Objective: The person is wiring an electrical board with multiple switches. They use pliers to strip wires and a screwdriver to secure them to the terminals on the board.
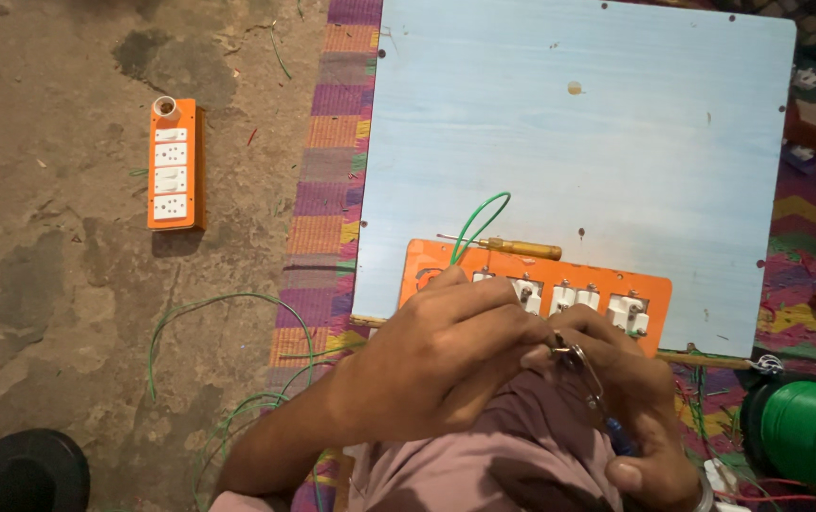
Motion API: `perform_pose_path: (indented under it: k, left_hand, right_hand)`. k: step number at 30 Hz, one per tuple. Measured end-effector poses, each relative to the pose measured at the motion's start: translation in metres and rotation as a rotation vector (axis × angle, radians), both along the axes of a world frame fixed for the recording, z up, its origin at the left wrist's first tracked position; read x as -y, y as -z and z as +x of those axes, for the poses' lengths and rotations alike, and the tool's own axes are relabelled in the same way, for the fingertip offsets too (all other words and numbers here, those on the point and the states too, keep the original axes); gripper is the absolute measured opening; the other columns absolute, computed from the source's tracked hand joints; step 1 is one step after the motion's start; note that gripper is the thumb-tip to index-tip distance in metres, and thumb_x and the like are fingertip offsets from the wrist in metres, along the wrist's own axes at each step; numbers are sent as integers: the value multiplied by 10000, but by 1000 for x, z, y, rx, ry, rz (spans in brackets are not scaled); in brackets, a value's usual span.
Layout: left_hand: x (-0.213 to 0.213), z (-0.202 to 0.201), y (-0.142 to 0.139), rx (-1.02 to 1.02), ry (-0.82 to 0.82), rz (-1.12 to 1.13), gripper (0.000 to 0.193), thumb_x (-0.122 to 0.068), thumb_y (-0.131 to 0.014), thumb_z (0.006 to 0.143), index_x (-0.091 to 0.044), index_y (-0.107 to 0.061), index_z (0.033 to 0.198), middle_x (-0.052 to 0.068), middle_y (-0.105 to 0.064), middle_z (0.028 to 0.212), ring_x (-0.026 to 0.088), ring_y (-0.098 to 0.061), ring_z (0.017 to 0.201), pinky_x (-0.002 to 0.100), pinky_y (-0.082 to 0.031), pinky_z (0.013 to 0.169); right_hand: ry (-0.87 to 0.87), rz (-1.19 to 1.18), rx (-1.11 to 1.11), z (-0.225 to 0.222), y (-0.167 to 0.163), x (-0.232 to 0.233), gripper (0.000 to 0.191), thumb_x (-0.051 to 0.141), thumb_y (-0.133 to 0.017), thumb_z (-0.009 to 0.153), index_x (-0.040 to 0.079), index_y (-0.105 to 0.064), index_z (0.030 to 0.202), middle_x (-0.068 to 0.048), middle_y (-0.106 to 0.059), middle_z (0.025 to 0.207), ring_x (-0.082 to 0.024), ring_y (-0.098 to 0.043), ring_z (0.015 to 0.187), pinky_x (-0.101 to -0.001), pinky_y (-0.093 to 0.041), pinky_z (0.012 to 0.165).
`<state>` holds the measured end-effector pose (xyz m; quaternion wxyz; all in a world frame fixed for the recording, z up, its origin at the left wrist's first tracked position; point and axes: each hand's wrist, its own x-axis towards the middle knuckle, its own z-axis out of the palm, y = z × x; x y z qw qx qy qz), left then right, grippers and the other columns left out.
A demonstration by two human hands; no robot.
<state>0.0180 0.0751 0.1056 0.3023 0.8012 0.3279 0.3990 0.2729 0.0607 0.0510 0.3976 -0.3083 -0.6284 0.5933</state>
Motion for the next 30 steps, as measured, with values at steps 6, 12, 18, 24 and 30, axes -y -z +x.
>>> perform_pose_path:
  k: [6, 12, 18, 24, 30]
  left_hand:
    - [-1, -2, -3, -42, 22, -6, 225, -50, -675, 940, -45, -655, 1164, 76, -597, 943, 262, -617, 897, 401, -423, 806]
    - [-2, -4, -7, -104, 3, -15, 162, -101, -681, 976, -48, -671, 1129, 68, -614, 936, 255, -635, 889, 415, -433, 796]
    - [-3, -6, -12, -149, 4, -8, 156, -138, -668, 985, -59, -684, 1118, 62, -619, 930, 251, -637, 872, 417, -434, 794]
    - [-1, -6, -14, -122, 7, -22, 145, -148, -672, 1008, -64, -685, 1126, 55, -620, 941, 248, -642, 908, 408, -456, 825]
    - [-5, -8, -12, -38, -19, -5, 123, -125, -684, 1010, -70, -684, 1120, 52, -634, 937, 247, -629, 877, 400, -438, 812]
  right_hand:
    - [27, -13, 78, 2, -1, -1, 902, 653, -687, 736, -100, -730, 1231, -188, -622, 1153, -248, -622, 990, -347, -465, 889]
    - [19, -56, 119, -1, -9, -5, 941, 634, -702, 678, -120, -732, 1240, -176, -604, 1094, -229, -586, 912, -324, -426, 813]
    - [-35, 10, 22, 2, -4, -6, 843, 501, -763, 738, -137, -667, 1280, -189, -640, 1137, -246, -623, 1012, -350, -465, 896]
    - [74, -56, 64, 9, 23, -5, 766, 296, -797, 634, -178, -723, 1231, -239, -625, 981, -194, -508, 708, -305, -408, 593]
    - [25, -35, -256, -2, -8, -6, 679, 252, -773, 760, -73, -606, 1332, -160, -604, 1065, -229, -583, 953, -324, -468, 808]
